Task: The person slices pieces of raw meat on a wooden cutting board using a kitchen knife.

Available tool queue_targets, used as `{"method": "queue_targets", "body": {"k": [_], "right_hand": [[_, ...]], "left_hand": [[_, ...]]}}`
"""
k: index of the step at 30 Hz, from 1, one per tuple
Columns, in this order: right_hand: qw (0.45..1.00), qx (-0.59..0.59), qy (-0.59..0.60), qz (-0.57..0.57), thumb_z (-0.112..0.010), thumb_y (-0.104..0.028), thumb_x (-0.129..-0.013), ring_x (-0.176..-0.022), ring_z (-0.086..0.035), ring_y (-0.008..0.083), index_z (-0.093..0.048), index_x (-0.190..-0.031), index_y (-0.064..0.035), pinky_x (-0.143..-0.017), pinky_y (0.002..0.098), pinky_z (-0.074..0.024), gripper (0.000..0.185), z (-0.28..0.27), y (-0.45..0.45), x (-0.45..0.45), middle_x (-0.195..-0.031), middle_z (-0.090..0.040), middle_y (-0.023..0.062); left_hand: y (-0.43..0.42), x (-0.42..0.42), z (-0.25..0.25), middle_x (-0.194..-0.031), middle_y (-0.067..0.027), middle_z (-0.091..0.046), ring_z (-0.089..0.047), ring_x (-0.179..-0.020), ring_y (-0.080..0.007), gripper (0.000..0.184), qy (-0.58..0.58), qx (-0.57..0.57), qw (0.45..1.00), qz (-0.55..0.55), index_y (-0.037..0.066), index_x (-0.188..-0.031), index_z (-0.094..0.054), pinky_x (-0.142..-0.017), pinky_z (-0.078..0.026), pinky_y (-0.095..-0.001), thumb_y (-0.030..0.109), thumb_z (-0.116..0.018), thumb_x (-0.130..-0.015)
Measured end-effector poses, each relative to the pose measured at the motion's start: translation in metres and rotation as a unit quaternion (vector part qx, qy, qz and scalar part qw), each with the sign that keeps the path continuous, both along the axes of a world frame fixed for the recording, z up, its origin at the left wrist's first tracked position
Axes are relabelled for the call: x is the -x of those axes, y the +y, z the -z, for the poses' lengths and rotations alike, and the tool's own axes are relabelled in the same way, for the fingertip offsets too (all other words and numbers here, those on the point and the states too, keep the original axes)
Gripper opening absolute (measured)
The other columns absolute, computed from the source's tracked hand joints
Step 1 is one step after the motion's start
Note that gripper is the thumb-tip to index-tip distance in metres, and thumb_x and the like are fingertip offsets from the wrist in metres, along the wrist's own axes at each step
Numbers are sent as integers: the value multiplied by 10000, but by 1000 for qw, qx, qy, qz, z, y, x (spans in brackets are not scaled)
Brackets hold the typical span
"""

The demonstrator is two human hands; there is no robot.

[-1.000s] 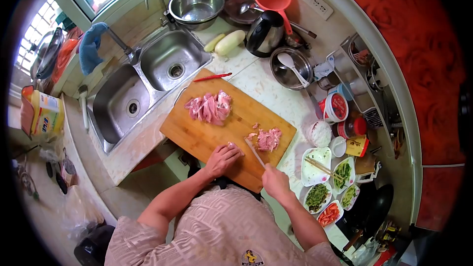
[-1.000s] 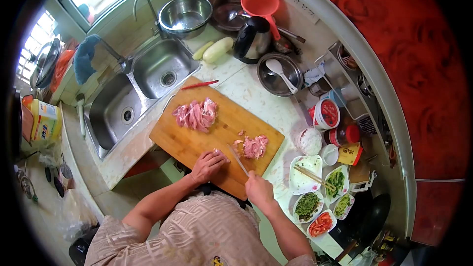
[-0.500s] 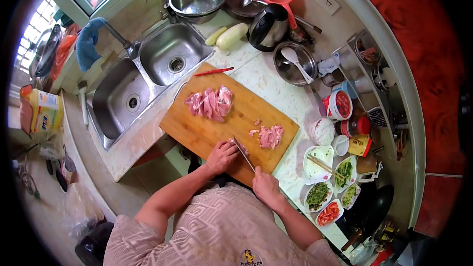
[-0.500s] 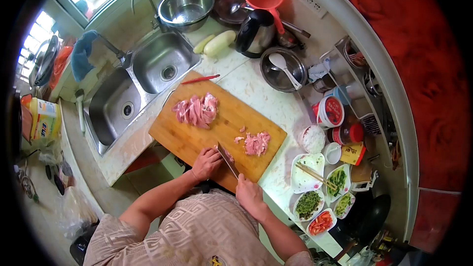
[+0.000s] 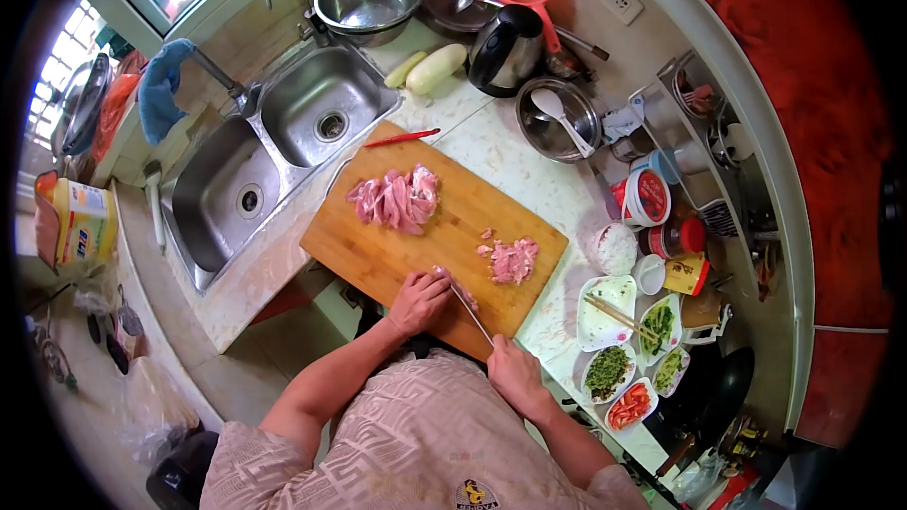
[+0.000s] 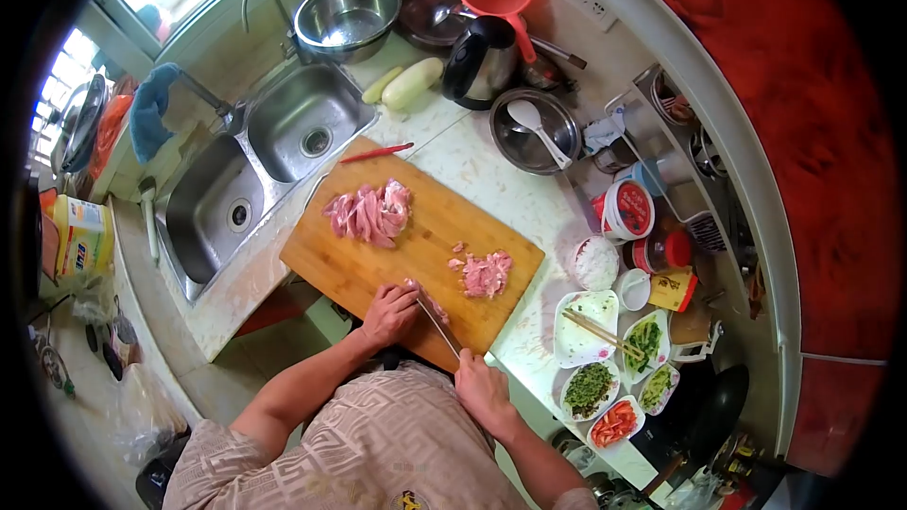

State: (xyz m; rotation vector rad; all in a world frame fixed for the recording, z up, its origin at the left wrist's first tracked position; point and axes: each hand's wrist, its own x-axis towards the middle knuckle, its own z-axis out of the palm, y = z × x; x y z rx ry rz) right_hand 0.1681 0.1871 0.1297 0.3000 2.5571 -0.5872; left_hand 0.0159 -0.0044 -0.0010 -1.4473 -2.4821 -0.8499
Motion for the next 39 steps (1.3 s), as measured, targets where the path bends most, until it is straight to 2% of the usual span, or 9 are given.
{"method": "queue_targets", "body": {"k": [4, 9, 12, 15, 21, 27, 31, 34, 39], "right_hand": [[1000, 6, 11, -9, -536, -164, -963, -785, -704, 468, -535, -1051, -3, -703, 578, -558, 184, 18, -4, 21, -883, -697, 254], [997, 42, 19, 61, -514, -148, -959, -801, -687, 482, -535, -1024, 8, -711, 596, -534, 170, 20, 10, 37, -830, -689, 267], [995, -3, 60, 80, -523, -132, -957, -783, -705, 463, -551, -1028, 3, -692, 575, -555, 155, 19, 7, 37, -835, -695, 262], [999, 5, 44, 16, -531, -141, -957, -789, -706, 465, -552, -1043, 3, -697, 574, -559, 169, 0, -6, 30, -841, -695, 262], [1000, 11, 1, 13, -527, -149, -953, -817, -687, 482, -539, -1025, 12, -703, 596, -540, 176, -1, -9, 12, -915, -699, 269], [1000, 2, -2, 0, -514, -173, -959, -791, -686, 488, -556, -1063, 27, -701, 601, -532, 229, 21, -12, 52, -835, -698, 282], [990, -5, 61, 125, -500, -173, -964, -779, -684, 493, -561, -1046, 22, -702, 605, -531, 220, 29, 7, 49, -806, -693, 282], [997, 15, 43, 61, -514, -176, -960, -782, -685, 488, -557, -1037, 17, -704, 601, -536, 213, 8, -3, 41, -823, -696, 266], [1000, 5, 15, 8, -532, -142, -950, -789, -689, 478, -534, -1010, -7, -696, 589, -546, 148, -8, -14, 22, -911, -696, 258]], "left_hand": [[-1, 1, -4, -1214, -50, -674, -604, -1185, -215, 291, -54, 54, 997, 21, 100, -1121, -717, -1004, -442, -397, 154, -635, -848], [3, 2, -10, -1222, -32, -677, -609, -1166, -206, 312, -15, -13, 1000, 13, 109, -1142, -724, -999, -445, -390, 159, -649, -843], [1, -1, -9, -1218, -35, -681, -625, -1138, -208, 318, -18, -46, 999, -14, 108, -1141, -730, -984, -454, -387, 140, -668, -831], [2, 1, -10, -1200, -49, -683, -638, -1107, -211, 294, -5, -57, 998, -31, 98, -1109, -731, -964, -464, -382, 120, -678, -821], [4, 2, -11, -1165, -63, -681, -634, -1103, -223, 229, -23, -23, 998, -44, 76, -1041, -718, -956, -466, -379, 117, -673, -821], [4, 6, -15, -1182, -57, -693, -643, -1095, -227, 212, -22, -31, 999, -35, 90, -1030, -727, -939, -472, -381, 110, -683, -824], [3, 1, -10, -1199, -61, -695, -642, -1115, -218, 293, -18, -60, 997, -37, 113, -1120, -729, -950, -469, -382, 117, -680, -830], [4, 0, -7, -1165, -63, -702, -650, -1100, -229, 291, -31, -106, 992, -61, 108, -1117, -728, -944, -476, -383, 111, -691, -829], [4, -1, -9, -1136, -60, -704, -658, -1043, -241, 261, -26, -71, 994, -75, 85, -1035, -728, -900, -475, -384, 66, -701, -776]]}}
